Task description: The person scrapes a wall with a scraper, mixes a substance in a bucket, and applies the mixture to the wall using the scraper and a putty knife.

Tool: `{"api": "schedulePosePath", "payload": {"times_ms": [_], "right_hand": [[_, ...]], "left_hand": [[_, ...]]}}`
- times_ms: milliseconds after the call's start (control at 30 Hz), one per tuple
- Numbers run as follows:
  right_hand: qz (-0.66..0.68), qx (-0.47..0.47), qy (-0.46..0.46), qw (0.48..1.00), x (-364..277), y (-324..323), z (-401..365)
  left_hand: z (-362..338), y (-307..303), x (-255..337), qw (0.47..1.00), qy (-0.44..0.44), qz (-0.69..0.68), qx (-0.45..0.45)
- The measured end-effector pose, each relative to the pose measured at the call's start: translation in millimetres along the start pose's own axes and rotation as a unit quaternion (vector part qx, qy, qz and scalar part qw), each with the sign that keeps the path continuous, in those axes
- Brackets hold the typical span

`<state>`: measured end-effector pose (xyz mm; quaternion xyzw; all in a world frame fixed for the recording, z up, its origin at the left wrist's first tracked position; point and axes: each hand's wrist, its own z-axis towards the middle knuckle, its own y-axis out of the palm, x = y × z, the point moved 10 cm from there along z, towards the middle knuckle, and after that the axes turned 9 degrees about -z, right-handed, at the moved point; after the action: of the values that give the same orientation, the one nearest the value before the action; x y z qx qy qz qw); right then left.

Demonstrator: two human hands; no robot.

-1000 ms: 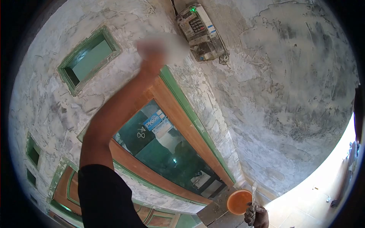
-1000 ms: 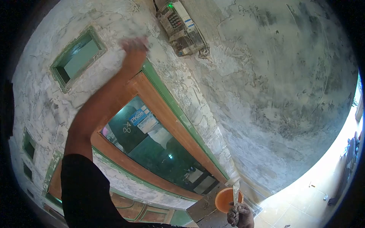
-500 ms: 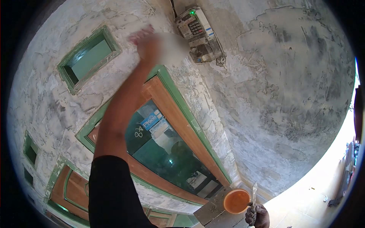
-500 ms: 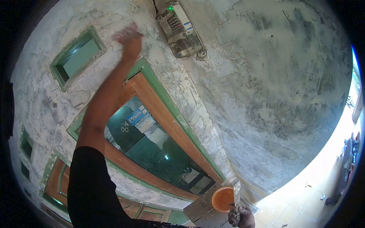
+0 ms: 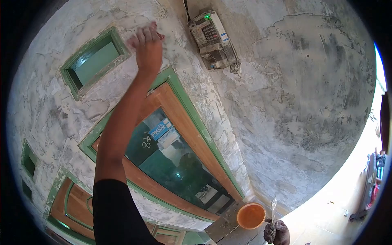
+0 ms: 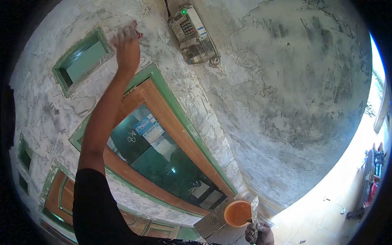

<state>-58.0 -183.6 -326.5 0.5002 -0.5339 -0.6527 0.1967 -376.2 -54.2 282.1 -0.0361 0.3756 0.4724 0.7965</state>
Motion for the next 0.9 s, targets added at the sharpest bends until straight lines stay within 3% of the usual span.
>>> {"api": "schedulePosePath", "payload": {"times_ms": [100, 133, 167, 200, 233, 300, 333, 367, 400, 433, 500, 533, 600, 667, 733, 767, 867, 900], "right_hand": [[-0.034, 0.034, 0.007, 0.999, 10, -1, 5], [-0.062, 0.071, -0.004, 0.996, 7, -7, 10], [-0.075, 0.065, -0.036, 0.994, 0, -3, 11], [-0.078, 0.068, -0.042, 0.994, -5, 4, 11], [-0.13, 0.099, -0.074, 0.984, -19, 10, 10], [-0.158, 0.17, -0.133, 0.964, -38, 18, 11], [-0.222, 0.179, -0.157, 0.946, -51, 28, 13], [-0.24, 0.162, -0.16, 0.944, -56, 35, 19], [-0.227, 0.187, -0.145, 0.945, -61, 48, 26], [-0.286, 0.198, -0.151, 0.925, -68, 58, 31], [-0.353, 0.126, -0.104, 0.921, -76, 102, 39], [-0.371, 0.087, -0.102, 0.919, -76, 116, 45], [-0.398, 0.081, -0.092, 0.909, -78, 138, 53], [-0.407, 0.058, -0.07, 0.909, -72, 156, 62], [-0.439, 0.056, -0.081, 0.893, -74, 168, 68], [-0.47, 0.048, -0.1, 0.876, -77, 176, 69], [-0.46, 0.038, -0.133, 0.877, -86, 195, 70], [-0.486, 0.043, -0.116, 0.865, -84, 193, 67]], "left_hand": [[-31, 60, 27, 0.996, 0.024, -0.011, -0.086], [-50, 45, 50, 0.988, 0.053, 0.001, -0.143], [-74, 37, 77, 0.984, 0.103, -0.016, -0.142], [-104, 42, 104, 0.973, 0.134, -0.102, -0.156], [-115, 5, 115, 0.94, 0.093, -0.276, -0.177], [-121, -91, 115, 0.897, 0.08, -0.421, -0.108], [-126, -120, 115, 0.894, 0.081, -0.427, -0.114], [-134, -123, 98, 0.746, -0.101, -0.637, -0.167], [-157, -120, 96, 0.521, -0.276, -0.781, -0.207], [-165, -136, 99, 0.507, -0.278, -0.786, -0.217], [-204, -142, 112, 0.165, -0.482, -0.835, -0.205], [-205, -156, 115, 0.153, -0.486, -0.835, -0.209], [-211, -176, 115, 0.009, -0.552, -0.825, -0.119], [-219, -190, 116, -0.01, -0.565, -0.818, -0.107], [-223, -205, 113, 0.014, -0.566, -0.819, -0.097], [-234, -217, 120, 0.04, -0.541, -0.83, -0.13], [-247, -232, 127, 0.035, -0.549, -0.818, -0.165], [-255, -223, 117, 0.076, -0.576, -0.803, -0.133]]}}
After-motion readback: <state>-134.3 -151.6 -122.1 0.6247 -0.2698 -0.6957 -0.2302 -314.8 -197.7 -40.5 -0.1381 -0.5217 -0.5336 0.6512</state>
